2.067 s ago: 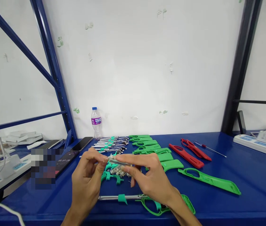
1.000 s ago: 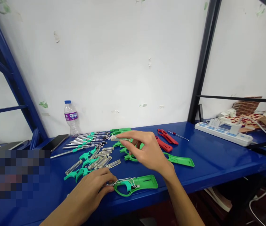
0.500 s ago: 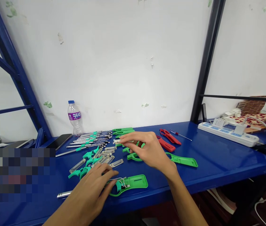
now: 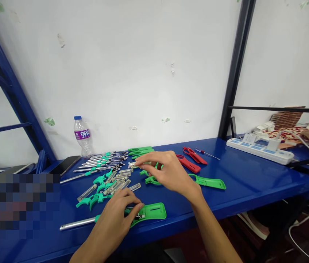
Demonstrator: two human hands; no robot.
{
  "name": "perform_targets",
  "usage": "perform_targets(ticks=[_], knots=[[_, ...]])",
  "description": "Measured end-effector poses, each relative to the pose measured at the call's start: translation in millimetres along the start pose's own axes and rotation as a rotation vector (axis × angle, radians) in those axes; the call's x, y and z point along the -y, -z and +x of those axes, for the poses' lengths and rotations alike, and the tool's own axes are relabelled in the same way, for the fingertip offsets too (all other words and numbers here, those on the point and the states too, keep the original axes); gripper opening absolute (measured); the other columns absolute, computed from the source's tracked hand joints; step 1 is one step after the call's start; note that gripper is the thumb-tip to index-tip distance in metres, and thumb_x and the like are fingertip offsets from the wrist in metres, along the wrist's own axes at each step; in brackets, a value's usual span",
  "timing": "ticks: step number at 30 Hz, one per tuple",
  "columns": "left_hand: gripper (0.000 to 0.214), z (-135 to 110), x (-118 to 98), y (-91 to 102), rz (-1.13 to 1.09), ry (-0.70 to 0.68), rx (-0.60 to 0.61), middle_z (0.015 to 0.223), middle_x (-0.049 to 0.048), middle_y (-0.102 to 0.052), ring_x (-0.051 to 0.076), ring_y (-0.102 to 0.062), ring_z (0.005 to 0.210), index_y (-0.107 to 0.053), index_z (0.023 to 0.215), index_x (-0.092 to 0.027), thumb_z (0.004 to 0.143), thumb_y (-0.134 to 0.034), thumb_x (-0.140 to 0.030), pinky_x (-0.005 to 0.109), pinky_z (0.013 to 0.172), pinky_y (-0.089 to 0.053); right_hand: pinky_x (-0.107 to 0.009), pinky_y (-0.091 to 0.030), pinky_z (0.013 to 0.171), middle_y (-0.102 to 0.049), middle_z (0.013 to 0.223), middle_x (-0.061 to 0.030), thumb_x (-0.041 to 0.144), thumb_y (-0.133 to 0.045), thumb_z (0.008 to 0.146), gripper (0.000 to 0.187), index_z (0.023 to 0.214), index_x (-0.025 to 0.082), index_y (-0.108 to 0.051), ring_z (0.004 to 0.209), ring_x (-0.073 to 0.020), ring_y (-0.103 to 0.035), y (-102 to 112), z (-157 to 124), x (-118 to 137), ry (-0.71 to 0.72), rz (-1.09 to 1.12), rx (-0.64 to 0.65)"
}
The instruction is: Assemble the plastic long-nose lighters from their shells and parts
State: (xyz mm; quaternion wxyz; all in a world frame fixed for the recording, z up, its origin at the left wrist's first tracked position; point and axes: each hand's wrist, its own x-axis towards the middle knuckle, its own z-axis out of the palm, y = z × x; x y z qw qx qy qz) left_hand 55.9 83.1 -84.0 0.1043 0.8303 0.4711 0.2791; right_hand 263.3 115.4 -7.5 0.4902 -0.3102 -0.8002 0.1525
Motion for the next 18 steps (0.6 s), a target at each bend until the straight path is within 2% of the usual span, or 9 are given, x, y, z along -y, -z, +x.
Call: perform_targets(ticks=[4, 8, 11, 13, 18], knots=[[0.016, -1.0, 1.0, -2.8, -0.021, 0.022, -0.036, 0.092, 0.0045, -0.074, 0.027, -0.071, 0.092, -0.073, 0.085, -0.021, 0.097, -0.065, -0.014, 0.038, 0.081, -0.053, -0.029, -0.059, 0.061, -0.084, 0.110, -0.0014, 0.031, -0.068, 0.100, 0.019, 0.108, 0.030, -0.086, 0.077, -0.0173, -0.078, -1.9, 0.6, 0.7, 0.006, -0.023, 0.001], [0.019, -0.9, 3.5, -5.8, -0.045, -0.005, -0.073, 0.088, 0.0027, -0.074, 0.025, -0.069, 0.089, -0.070, 0.088, -0.022, 0.101, -0.058, -0.016, 0.037, 0.080, -0.052, -0.029, -0.058, 0.064, -0.084, 0.109, -0.0002, 0.035, -0.069, 0.101, 0.019, 0.111, 0.031, -0.084, 0.088, -0.0193, -0.078, 0.9, 0.4, 4.1, -0.008, -0.083, -0.043], [0.020, 0.6, 7.0, -5.2, -0.060, -0.030, -0.087, 0.086, 0.0019, -0.075, 0.025, -0.069, 0.087, -0.070, 0.091, -0.023, 0.104, -0.055, -0.019, 0.036, 0.080, -0.052, -0.028, -0.058, 0.065, -0.085, 0.106, -0.0008, 0.039, -0.070, 0.101, 0.024, 0.120, 0.030, -0.082, 0.081, -0.0176, -0.077, 7.3, 1.1, 5.8, -0.050, -0.105, -0.115], [0.023, 1.1, 9.7, -4.1, -0.062, -0.042, -0.092, 0.087, 0.0023, -0.076, 0.025, -0.070, 0.088, -0.071, 0.092, -0.024, 0.105, -0.053, -0.018, 0.036, 0.080, -0.053, -0.028, -0.057, 0.063, -0.085, 0.102, -0.0020, 0.040, -0.068, 0.102, 0.025, 0.118, 0.028, -0.083, 0.077, -0.0176, -0.076, 12.1, 1.2, 5.1, -0.065, -0.114, -0.149], [0.027, 0.4, 14.9, -4.6, -0.054, -0.077, -0.090, 0.103, 0.0043, -0.081, 0.027, -0.072, 0.099, -0.076, 0.103, -0.024, 0.103, -0.051, -0.014, 0.040, 0.092, -0.055, -0.028, -0.055, 0.064, -0.085, 0.100, -0.0036, 0.040, -0.064, 0.104, 0.026, 0.103, 0.026, -0.086, 0.080, -0.0200, -0.077, 14.2, -15.5, -1.4, -0.051, -0.177, -0.053]])
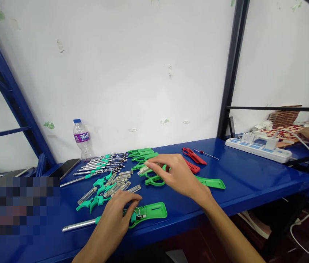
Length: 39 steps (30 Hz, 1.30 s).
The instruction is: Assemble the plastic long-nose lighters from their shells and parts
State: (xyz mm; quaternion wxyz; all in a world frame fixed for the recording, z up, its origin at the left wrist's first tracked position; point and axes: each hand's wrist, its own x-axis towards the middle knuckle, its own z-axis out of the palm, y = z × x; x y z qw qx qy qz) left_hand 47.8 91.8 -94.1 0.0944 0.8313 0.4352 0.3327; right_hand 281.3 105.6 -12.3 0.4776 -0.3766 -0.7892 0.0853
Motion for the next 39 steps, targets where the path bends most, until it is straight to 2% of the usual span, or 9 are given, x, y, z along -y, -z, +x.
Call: perform_targets(ticks=[3, 6, 9, 12, 16, 20, 28, 39], knots=[[0.026, -0.1, 0.9, -2.5, 0.013, -0.009, -0.010, 0.100, 0.0063, -0.081, 0.029, -0.073, 0.098, -0.078, 0.104, -0.022, 0.100, -0.054, -0.013, 0.046, 0.094, -0.056, -0.029, -0.057, 0.068, -0.084, 0.092, -0.0039, 0.041, -0.066, 0.103, 0.027, 0.094, 0.024, -0.086, 0.080, -0.0215, -0.077, -9.9, -27.3, -3.0, -0.077, 0.052, -0.001], [0.026, -2.1, 0.8, -3.9, 0.024, -0.037, -0.021, 0.095, 0.0052, -0.080, 0.028, -0.073, 0.094, -0.078, 0.101, -0.022, 0.101, -0.054, -0.012, 0.046, 0.093, -0.056, -0.029, -0.058, 0.064, -0.084, 0.087, -0.0044, 0.046, -0.069, 0.100, 0.029, 0.096, 0.023, -0.086, 0.075, -0.0232, -0.077, -25.8, -55.5, -6.1, -0.282, 0.186, -0.063], [0.025, -6.9, 1.7, -3.5, 0.043, -0.067, -0.035, 0.097, 0.0037, -0.079, 0.026, -0.072, 0.093, -0.077, 0.103, -0.024, 0.104, -0.053, -0.015, 0.043, 0.090, -0.056, -0.033, -0.061, 0.083, -0.085, 0.101, -0.0050, 0.047, -0.068, 0.101, 0.028, 0.104, 0.025, -0.086, 0.094, -0.0271, -0.079, -40.4, -71.1, -9.8, -0.349, 0.203, -0.023], [0.025, -11.5, 4.2, -3.7, 0.062, -0.086, -0.042, 0.102, 0.0028, -0.078, 0.025, -0.070, 0.096, -0.075, 0.105, -0.026, 0.107, -0.052, -0.018, 0.040, 0.087, -0.057, -0.036, -0.058, 0.095, -0.084, 0.109, -0.0046, 0.044, -0.065, 0.104, 0.027, 0.106, 0.027, -0.086, 0.103, -0.0274, -0.078, -46.4, -74.8, -11.8, -0.308, 0.161, 0.029], [0.023, -14.5, 9.8, -6.7, 0.073, -0.109, -0.061, 0.101, 0.0018, -0.078, 0.026, -0.070, 0.095, -0.075, 0.109, -0.028, 0.107, -0.054, -0.020, 0.042, 0.087, -0.055, -0.033, -0.057, 0.094, -0.084, 0.111, -0.0025, 0.038, -0.063, 0.107, 0.024, 0.110, 0.030, -0.085, 0.103, -0.0236, -0.077, -44.2, -74.9, -10.7, -0.237, 0.157, 0.069], [0.022, -15.6, 14.9, -8.9, 0.069, -0.144, -0.089, 0.101, 0.0016, -0.079, 0.026, -0.070, 0.096, -0.076, 0.113, -0.029, 0.106, -0.057, -0.020, 0.042, 0.086, -0.054, -0.031, -0.057, 0.093, -0.084, 0.107, -0.0017, 0.034, -0.063, 0.107, 0.022, 0.106, 0.029, -0.084, 0.102, -0.0217, -0.077, -43.4, -76.2, -10.1, -0.203, 0.156, 0.045], [0.019, -16.5, 10.0, -8.8, 0.058, -0.178, -0.147, 0.097, 0.0002, -0.078, 0.024, -0.069, 0.091, -0.075, 0.106, -0.026, 0.106, -0.058, -0.017, 0.040, 0.084, -0.053, -0.029, -0.055, 0.093, -0.083, 0.109, 0.0002, 0.030, -0.062, 0.108, 0.021, 0.109, 0.031, -0.083, 0.101, -0.0196, -0.075, -48.2, -81.0, -15.8, -0.158, 0.131, 0.060], [0.022, -18.0, 8.7, -7.7, 0.062, -0.190, -0.124, 0.099, 0.0008, -0.076, 0.023, -0.066, 0.094, -0.073, 0.109, -0.026, 0.108, -0.054, -0.015, 0.039, 0.085, -0.054, -0.029, -0.054, 0.093, -0.083, 0.107, 0.0003, 0.022, -0.062, 0.108, 0.020, 0.108, 0.028, -0.081, 0.100, -0.0195, -0.075, -47.1, -78.9, -11.8, -0.112, 0.097, 0.076]])
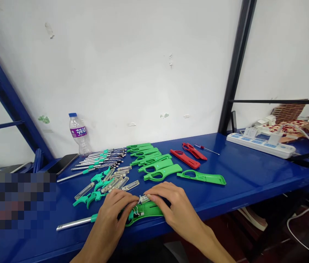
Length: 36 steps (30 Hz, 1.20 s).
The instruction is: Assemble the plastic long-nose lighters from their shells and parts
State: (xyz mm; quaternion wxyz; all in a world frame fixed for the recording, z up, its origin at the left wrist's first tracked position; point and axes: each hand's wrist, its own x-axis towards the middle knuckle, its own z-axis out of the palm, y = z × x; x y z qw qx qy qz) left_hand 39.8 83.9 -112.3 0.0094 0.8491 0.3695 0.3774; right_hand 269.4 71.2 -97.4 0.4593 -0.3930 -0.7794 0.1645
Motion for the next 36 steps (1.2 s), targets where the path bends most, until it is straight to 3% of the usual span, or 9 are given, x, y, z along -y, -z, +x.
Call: perform_targets(ticks=[12, 20, 24, 36], knots=[[0.022, 0.1, -4.2, 0.0, 0.016, -0.033, -0.018, 0.097, 0.0018, -0.075, 0.021, -0.064, 0.093, -0.072, 0.109, -0.022, 0.108, -0.053, -0.013, 0.035, 0.083, -0.056, -0.029, -0.055, 0.091, -0.083, 0.108, 0.0008, 0.021, -0.064, 0.107, 0.020, 0.113, 0.028, -0.082, 0.099, -0.0185, -0.076, 0.1, -2.8, -4.1, 0.094, -0.004, 0.022], [0.021, -1.6, -3.8, -2.5, 0.056, -0.030, -0.047, 0.100, 0.0037, -0.076, 0.024, -0.066, 0.092, -0.071, 0.113, -0.024, 0.109, -0.052, -0.016, 0.042, 0.084, -0.054, -0.034, -0.058, 0.089, -0.084, 0.105, -0.0014, 0.029, -0.064, 0.107, 0.020, 0.108, 0.029, -0.083, 0.096, -0.0228, -0.077, 0.3, -2.8, -3.9, 0.027, -0.019, -0.046], [0.020, -1.0, -7.1, -0.9, 0.058, -0.022, -0.052, 0.097, 0.0025, -0.076, 0.024, -0.065, 0.090, -0.069, 0.106, -0.024, 0.108, -0.052, -0.014, 0.041, 0.083, -0.053, -0.034, -0.059, 0.088, -0.084, 0.105, -0.0028, 0.028, -0.062, 0.108, 0.021, 0.108, 0.028, -0.084, 0.095, -0.0233, -0.077, 1.8, -1.5, -2.4, 0.038, -0.013, -0.032], [0.025, -1.7, -15.0, 0.9, 0.076, -0.142, -0.084, 0.098, 0.0044, -0.074, 0.024, -0.062, 0.091, -0.067, 0.109, -0.019, 0.106, -0.047, -0.005, 0.040, 0.085, -0.053, -0.030, -0.056, 0.086, -0.083, 0.104, -0.0004, 0.022, -0.064, 0.107, 0.020, 0.110, 0.028, -0.082, 0.094, -0.0192, -0.075, 1.0, -5.0, -3.6, 0.096, 0.036, -0.021]])
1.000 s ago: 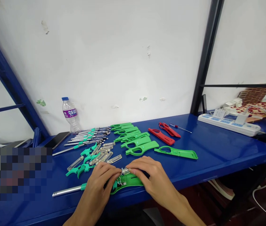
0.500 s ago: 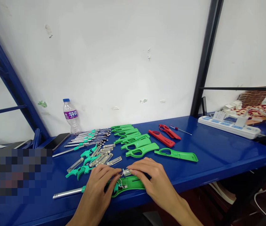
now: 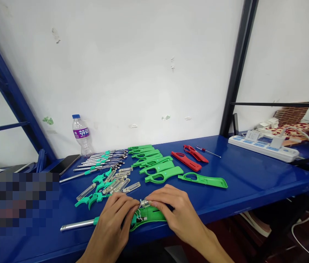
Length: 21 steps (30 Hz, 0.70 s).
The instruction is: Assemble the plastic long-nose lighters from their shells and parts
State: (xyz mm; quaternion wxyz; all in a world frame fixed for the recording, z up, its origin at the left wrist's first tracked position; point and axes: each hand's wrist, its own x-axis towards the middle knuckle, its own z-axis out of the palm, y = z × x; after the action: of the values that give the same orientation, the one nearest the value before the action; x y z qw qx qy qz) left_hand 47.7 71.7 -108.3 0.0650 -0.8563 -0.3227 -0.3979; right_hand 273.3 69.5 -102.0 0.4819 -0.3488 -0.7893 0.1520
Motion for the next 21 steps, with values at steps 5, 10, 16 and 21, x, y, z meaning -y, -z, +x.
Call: perform_targets(ticks=[5, 10, 16, 21], knots=[[0.021, -0.7, 3.6, 0.1, 0.030, 0.033, -0.010, 0.098, 0.0024, -0.076, 0.023, -0.065, 0.090, -0.067, 0.109, -0.023, 0.107, -0.050, -0.010, 0.041, 0.084, -0.053, -0.032, -0.057, 0.086, -0.083, 0.105, -0.0020, 0.023, -0.062, 0.108, 0.021, 0.109, 0.028, -0.082, 0.094, -0.0208, -0.075, -0.9, 0.2, -2.1, -0.020, 0.000, -0.013], [0.017, -0.4, 5.1, 1.0, 0.015, 0.099, 0.002, 0.097, 0.0010, -0.076, 0.023, -0.066, 0.091, -0.066, 0.104, -0.025, 0.105, -0.055, -0.013, 0.041, 0.085, -0.051, -0.034, -0.058, 0.087, -0.083, 0.104, -0.0032, 0.024, -0.062, 0.107, 0.021, 0.107, 0.028, -0.083, 0.094, -0.0225, -0.076, 0.6, -0.8, -3.6, -0.017, -0.016, -0.029], [0.019, 0.2, 1.5, 1.5, -0.008, 0.097, 0.016, 0.098, 0.0014, -0.074, 0.023, -0.065, 0.092, -0.064, 0.103, -0.024, 0.106, -0.052, -0.010, 0.039, 0.087, -0.049, -0.034, -0.059, 0.085, -0.084, 0.103, -0.0025, 0.022, -0.064, 0.106, 0.021, 0.108, 0.028, -0.083, 0.094, -0.0223, -0.077, 1.4, -0.9, -3.0, 0.003, -0.002, -0.035], [0.018, -1.8, 2.0, 1.3, -0.005, 0.094, 0.031, 0.099, 0.0010, -0.073, 0.023, -0.064, 0.094, -0.063, 0.106, -0.024, 0.107, -0.051, -0.010, 0.040, 0.088, -0.047, -0.035, -0.061, 0.084, -0.084, 0.104, -0.0024, 0.022, -0.064, 0.106, 0.022, 0.112, 0.030, -0.084, 0.094, -0.0228, -0.077, 2.0, -2.0, -4.6, 0.021, -0.003, -0.032]])
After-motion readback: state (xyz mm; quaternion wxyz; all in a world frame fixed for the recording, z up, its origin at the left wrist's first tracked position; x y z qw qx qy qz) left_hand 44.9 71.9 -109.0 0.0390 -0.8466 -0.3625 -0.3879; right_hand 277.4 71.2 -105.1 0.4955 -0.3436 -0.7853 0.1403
